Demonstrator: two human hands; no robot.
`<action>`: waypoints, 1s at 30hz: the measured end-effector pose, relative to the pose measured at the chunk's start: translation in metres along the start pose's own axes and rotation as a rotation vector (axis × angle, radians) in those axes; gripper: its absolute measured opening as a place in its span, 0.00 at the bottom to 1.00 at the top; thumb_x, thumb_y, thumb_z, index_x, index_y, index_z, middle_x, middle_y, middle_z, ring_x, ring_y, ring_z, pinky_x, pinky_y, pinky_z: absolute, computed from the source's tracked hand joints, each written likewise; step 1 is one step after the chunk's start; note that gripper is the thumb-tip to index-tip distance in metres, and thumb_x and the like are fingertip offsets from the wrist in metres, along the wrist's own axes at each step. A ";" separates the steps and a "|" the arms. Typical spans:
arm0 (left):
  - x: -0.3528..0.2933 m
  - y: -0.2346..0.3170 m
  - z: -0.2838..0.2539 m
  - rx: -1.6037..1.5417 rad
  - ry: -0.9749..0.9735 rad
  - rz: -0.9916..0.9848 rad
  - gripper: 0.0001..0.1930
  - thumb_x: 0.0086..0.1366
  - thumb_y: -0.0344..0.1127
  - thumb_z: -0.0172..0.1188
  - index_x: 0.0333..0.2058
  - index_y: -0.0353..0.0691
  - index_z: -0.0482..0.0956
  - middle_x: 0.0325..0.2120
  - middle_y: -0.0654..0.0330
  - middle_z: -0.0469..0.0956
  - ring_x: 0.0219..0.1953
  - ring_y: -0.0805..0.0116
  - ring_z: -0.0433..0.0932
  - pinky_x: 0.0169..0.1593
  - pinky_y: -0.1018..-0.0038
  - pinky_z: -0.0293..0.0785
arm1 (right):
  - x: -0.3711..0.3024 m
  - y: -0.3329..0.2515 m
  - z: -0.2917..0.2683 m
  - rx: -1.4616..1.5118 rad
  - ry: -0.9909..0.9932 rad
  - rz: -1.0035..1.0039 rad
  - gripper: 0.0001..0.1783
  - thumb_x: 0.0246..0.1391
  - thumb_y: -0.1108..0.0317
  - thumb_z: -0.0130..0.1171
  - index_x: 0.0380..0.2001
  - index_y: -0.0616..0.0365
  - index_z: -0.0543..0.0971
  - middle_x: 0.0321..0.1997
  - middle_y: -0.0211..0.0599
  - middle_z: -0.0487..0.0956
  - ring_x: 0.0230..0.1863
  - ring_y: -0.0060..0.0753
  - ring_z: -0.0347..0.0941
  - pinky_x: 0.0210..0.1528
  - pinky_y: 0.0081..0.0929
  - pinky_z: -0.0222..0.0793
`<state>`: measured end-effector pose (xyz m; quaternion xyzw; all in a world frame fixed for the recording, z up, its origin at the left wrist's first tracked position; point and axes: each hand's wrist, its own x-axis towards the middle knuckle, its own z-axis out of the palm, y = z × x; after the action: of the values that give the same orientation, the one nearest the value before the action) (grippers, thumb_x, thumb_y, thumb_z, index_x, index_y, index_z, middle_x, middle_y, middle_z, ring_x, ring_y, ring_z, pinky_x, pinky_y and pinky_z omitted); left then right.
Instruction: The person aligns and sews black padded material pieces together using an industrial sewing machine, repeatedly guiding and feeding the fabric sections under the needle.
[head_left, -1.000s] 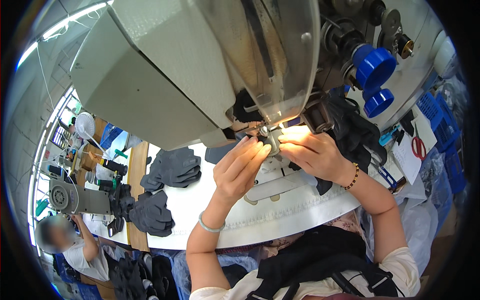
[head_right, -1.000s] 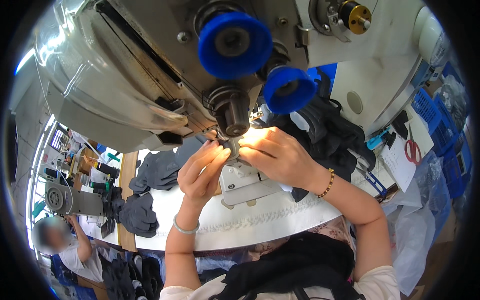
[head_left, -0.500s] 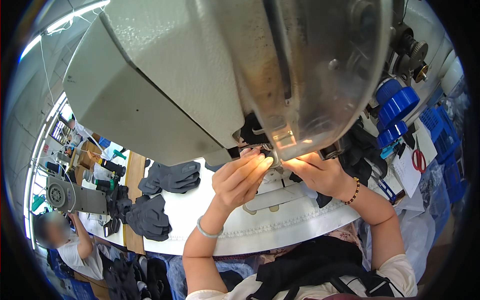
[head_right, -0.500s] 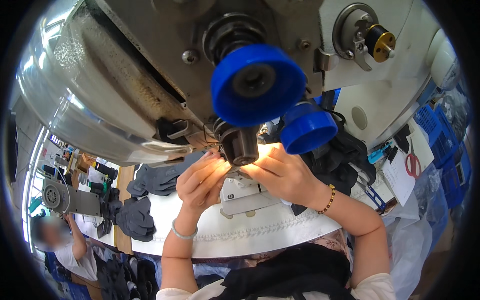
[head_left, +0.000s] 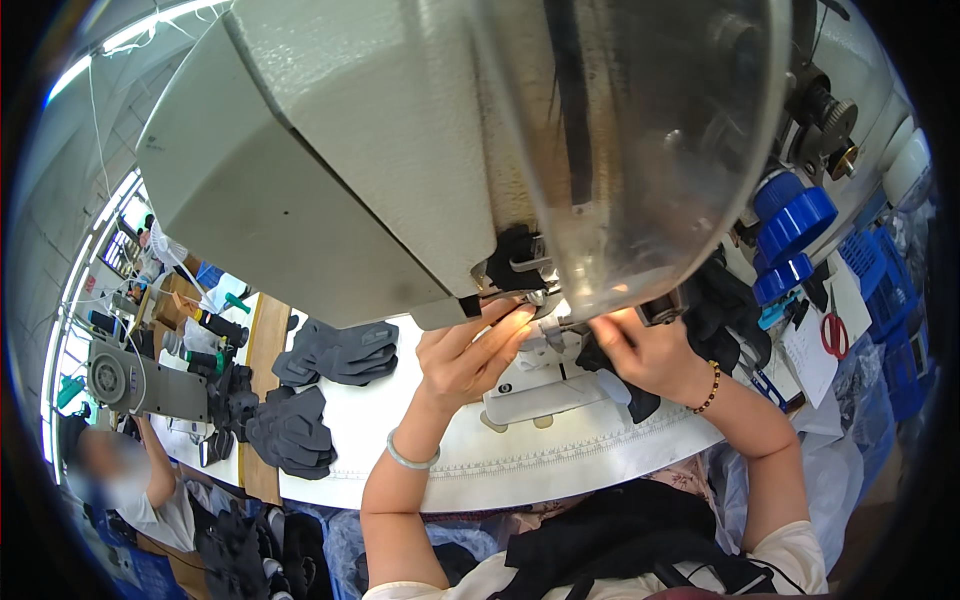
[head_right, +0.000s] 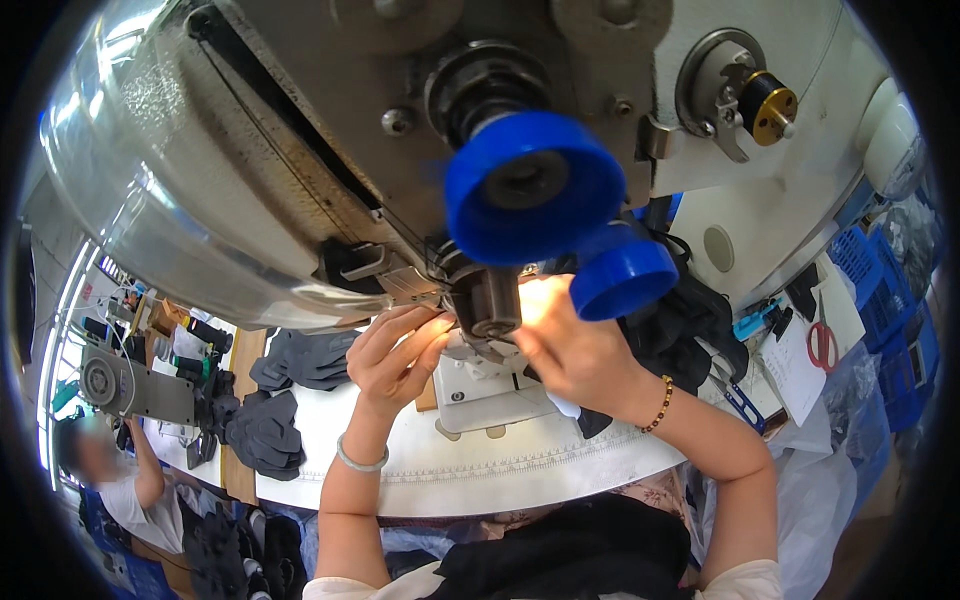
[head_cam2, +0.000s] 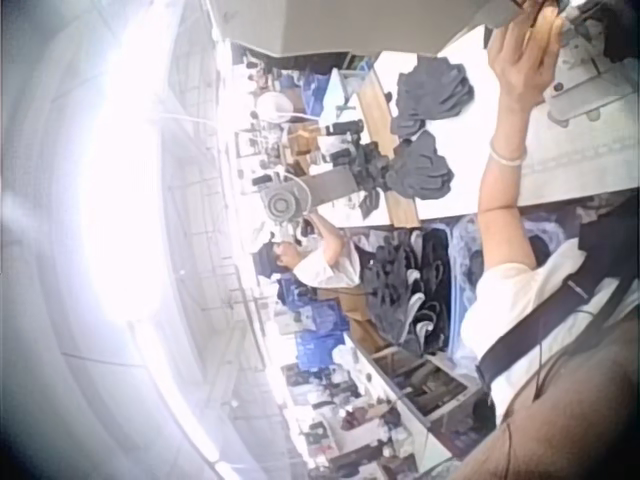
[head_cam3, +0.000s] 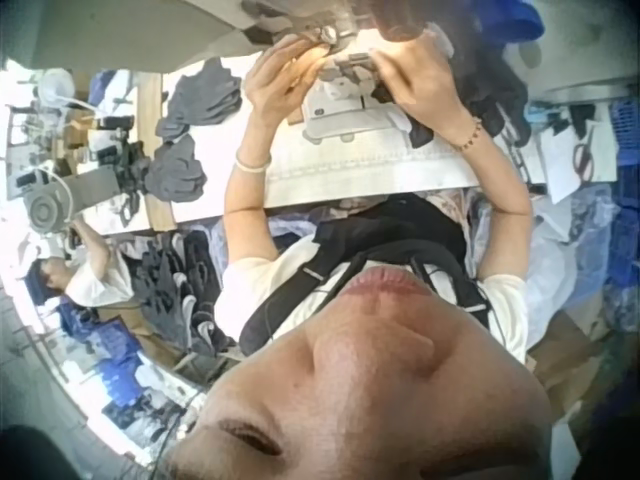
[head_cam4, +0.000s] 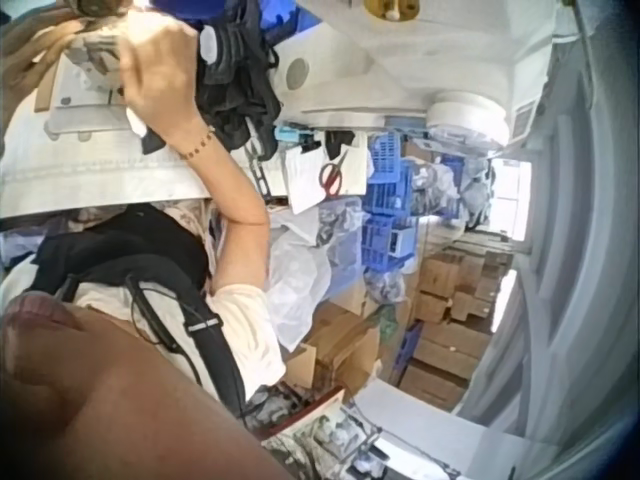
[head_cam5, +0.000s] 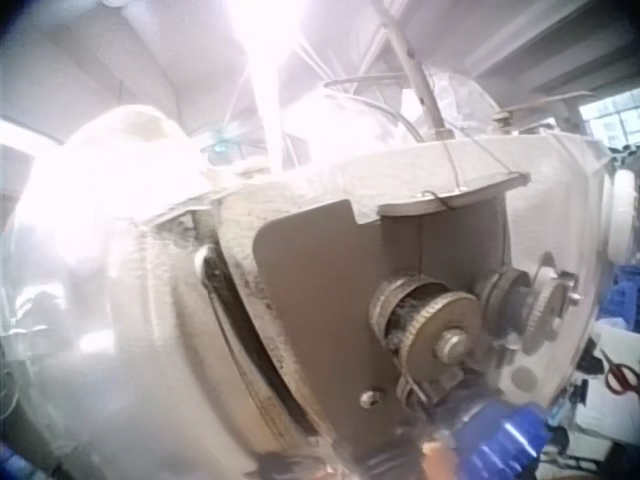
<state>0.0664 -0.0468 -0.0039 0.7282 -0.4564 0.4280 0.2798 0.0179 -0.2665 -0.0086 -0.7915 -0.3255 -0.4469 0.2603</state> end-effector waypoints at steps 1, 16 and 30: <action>0.000 -0.001 0.000 -0.010 0.000 -0.003 0.11 0.47 0.28 0.70 0.33 0.36 0.86 0.29 0.57 0.82 0.32 0.61 0.82 0.35 0.74 0.79 | -0.003 0.001 -0.001 0.162 0.067 0.227 0.07 0.55 0.73 0.62 0.37 0.60 0.78 0.35 0.38 0.76 0.37 0.37 0.74 0.45 0.34 0.71; 0.011 0.015 -0.007 0.088 -0.119 0.000 0.11 0.47 0.31 0.73 0.31 0.35 0.84 0.29 0.57 0.82 0.35 0.58 0.83 0.38 0.72 0.80 | -0.031 0.127 0.091 2.147 0.455 1.380 0.10 0.57 0.70 0.60 0.42 0.58 0.75 0.40 0.36 0.78 0.42 0.34 0.77 0.45 0.32 0.78; 0.014 0.018 -0.008 0.103 -0.130 -0.006 0.15 0.46 0.34 0.74 0.34 0.35 0.85 0.32 0.57 0.82 0.38 0.58 0.83 0.39 0.71 0.80 | -0.006 0.110 0.102 2.062 0.317 1.243 0.11 0.57 0.72 0.60 0.43 0.57 0.74 0.40 0.35 0.78 0.42 0.31 0.77 0.44 0.28 0.77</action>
<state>0.0506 -0.0537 0.0130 0.7692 -0.4490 0.4017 0.2130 0.1534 -0.2683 -0.0744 -0.1704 -0.0576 0.1311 0.9749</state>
